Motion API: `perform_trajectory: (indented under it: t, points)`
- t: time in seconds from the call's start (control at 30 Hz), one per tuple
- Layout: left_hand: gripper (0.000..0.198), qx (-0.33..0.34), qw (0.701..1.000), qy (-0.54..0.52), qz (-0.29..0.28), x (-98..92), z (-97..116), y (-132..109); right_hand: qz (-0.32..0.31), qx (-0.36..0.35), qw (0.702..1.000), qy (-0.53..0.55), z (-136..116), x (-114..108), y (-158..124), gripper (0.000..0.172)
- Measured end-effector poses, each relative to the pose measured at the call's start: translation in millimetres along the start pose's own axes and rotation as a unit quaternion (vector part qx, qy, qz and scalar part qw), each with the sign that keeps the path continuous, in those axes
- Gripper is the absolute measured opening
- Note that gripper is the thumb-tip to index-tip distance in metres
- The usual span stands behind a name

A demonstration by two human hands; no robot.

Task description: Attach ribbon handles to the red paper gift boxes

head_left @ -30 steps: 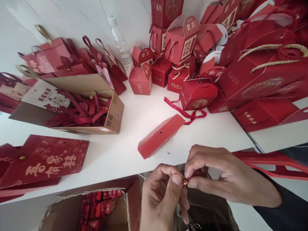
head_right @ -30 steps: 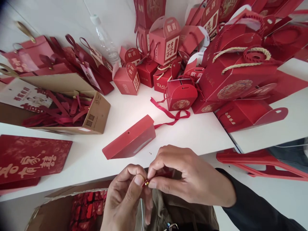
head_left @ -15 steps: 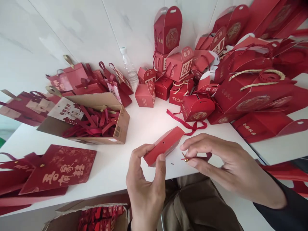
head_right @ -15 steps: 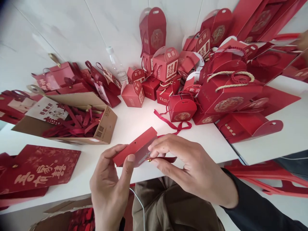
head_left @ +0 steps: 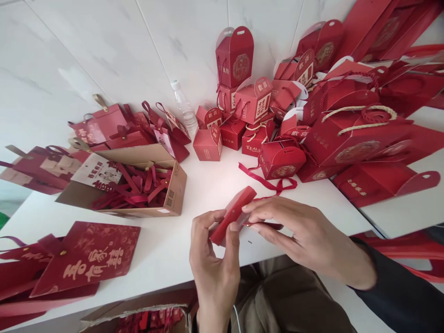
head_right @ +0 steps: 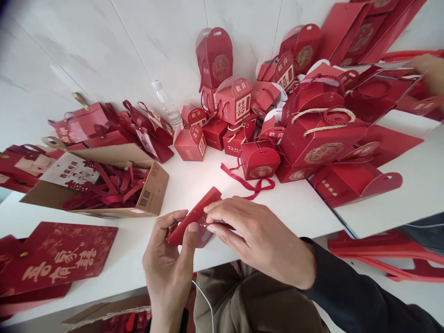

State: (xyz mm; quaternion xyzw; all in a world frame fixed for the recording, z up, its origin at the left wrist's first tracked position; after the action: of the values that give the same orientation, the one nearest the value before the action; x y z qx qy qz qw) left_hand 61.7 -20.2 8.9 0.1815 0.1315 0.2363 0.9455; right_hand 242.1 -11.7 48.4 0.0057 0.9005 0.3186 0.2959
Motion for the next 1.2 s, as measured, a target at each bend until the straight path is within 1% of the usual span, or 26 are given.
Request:
perform_trajectory:
  t: [0.17, 0.37, 0.47, 0.6, 0.73, 0.83, 0.9, 1.03, 1.2]
  points:
    - [0.01, 0.015, 1.0, 0.006, 0.016, 5.8, 0.5, 4.7, -0.015, -0.001, 1.0, -0.02, 1.5, 0.8, 4.0, 0.011]
    - [0.01, 0.004, 1.0, -0.003, 0.016, 7.7, -3.0, 3.4, -0.052, -0.004, 0.998, -0.035, -0.1, 4.7, 10.6, 0.014]
    - [0.01, -0.01, 1.0, -0.009, 0.006, 7.9, -3.2, 2.6, -0.057, -0.007, 0.998, -0.038, -1.0, 7.1, 12.7, 0.012]
    - [0.01, -0.029, 0.999, -0.021, -0.009, 8.0, -5.7, 1.7, -0.04, -0.02, 0.998, -0.049, -1.2, 8.7, 13.3, 0.012]
    - [0.012, -0.029, 0.999, -0.033, -0.028, 7.4, -9.5, 0.4, -0.055, -0.032, 0.996, -0.061, -1.9, 9.2, 15.2, 0.016]
    - [0.014, -0.012, 0.998, -0.038, -0.041, 6.7, -10.9, -0.2, -0.062, -0.059, 0.993, -0.085, -4.0, 8.5, 16.6, 0.017]
    - [0.015, 0.006, 0.998, -0.042, -0.046, 6.0, -10.6, -0.3, -0.055, -0.076, 0.99, -0.109, -5.6, 7.2, 16.9, 0.018]
    - [0.017, 0.031, 0.996, -0.047, -0.068, 4.5, -9.3, 1.4, -0.039, -0.081, 0.985, -0.148, -8.6, 2.0, 20.0, 0.018]
    - [0.018, 0.036, 0.993, -0.051, -0.104, 2.8, -5.9, 8.6, -0.072, -0.126, 0.972, -0.185, -13.4, -3.3, 31.7, 0.014]
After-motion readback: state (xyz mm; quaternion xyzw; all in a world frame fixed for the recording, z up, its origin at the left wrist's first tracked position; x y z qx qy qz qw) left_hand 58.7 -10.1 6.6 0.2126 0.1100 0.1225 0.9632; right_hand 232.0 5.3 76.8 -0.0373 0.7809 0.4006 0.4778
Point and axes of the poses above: each hand's wrist, its own y-axis towards the middle knuckle, its own x-axis out of the palm, z = x × y, the point moved 2 cm from there along y, towards the middle knuckle, and after that the axes turned 15 degrees about z, right-handed, at the moved point
